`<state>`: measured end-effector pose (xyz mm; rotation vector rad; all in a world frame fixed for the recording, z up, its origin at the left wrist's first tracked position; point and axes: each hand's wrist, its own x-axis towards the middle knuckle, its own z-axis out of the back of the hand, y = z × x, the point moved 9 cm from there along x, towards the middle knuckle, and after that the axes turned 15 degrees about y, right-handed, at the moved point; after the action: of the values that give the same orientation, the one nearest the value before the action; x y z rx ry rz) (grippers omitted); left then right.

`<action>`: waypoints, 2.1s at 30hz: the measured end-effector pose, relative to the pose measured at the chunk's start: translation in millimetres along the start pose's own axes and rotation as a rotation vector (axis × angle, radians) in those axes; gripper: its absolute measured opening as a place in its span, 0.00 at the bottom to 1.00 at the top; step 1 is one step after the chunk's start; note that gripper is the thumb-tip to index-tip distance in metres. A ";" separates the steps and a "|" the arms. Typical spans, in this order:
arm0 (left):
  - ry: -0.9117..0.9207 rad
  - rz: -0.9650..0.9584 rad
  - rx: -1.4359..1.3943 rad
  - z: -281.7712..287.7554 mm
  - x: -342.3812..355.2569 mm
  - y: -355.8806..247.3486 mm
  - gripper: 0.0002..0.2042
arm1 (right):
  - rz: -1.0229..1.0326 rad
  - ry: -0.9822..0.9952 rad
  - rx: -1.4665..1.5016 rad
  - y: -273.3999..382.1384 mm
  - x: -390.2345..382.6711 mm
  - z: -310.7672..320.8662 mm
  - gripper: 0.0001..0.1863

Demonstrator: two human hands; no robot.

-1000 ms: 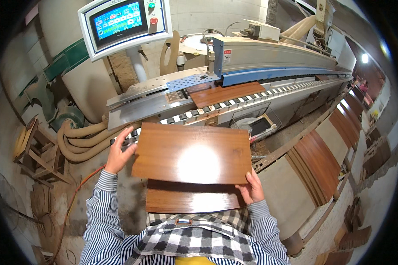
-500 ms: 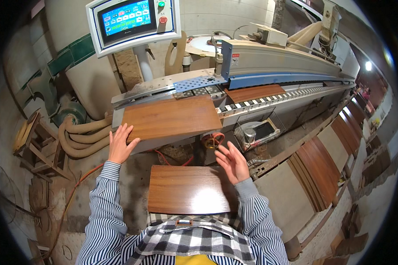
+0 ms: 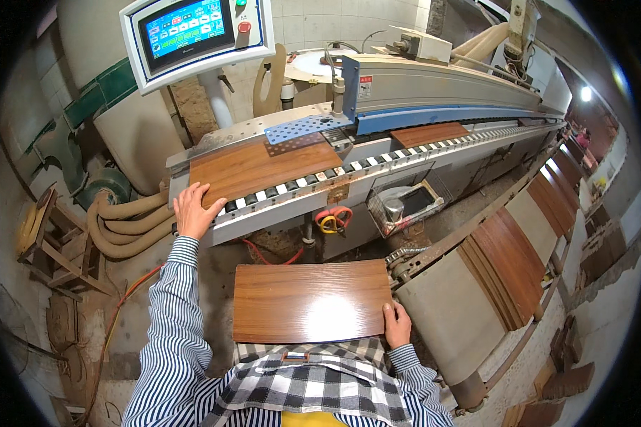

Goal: The person repeatedly places rectangular wooden panels onto a conveyor belt of a woodworking machine, then removes them after processing. The person also briefly interacts with the machine's control panel.

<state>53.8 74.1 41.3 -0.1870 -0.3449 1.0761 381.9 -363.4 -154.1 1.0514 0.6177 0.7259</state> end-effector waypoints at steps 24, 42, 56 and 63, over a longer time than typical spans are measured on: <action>0.068 0.112 -0.053 -7.3 3.0 15.4 0.38 | 0.019 -0.259 -0.087 43.2 -6.4 28.6 0.16; 0.152 0.087 -0.129 -12.8 8.1 27.5 0.42 | -0.229 0.335 0.796 9.4 -2.9 -16.8 0.13; 0.099 0.001 -0.172 1.5 -9.6 44.3 0.33 | -0.217 0.362 0.828 7.7 -0.9 -19.8 0.13; 0.094 -0.014 -0.158 3.9 -9.7 43.7 0.32 | -0.224 0.356 0.810 8.8 -1.8 -18.5 0.13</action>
<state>12.1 85.9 29.4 -0.3743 -0.3460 1.0234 364.8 -352.0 -152.8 1.5666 1.3850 0.4623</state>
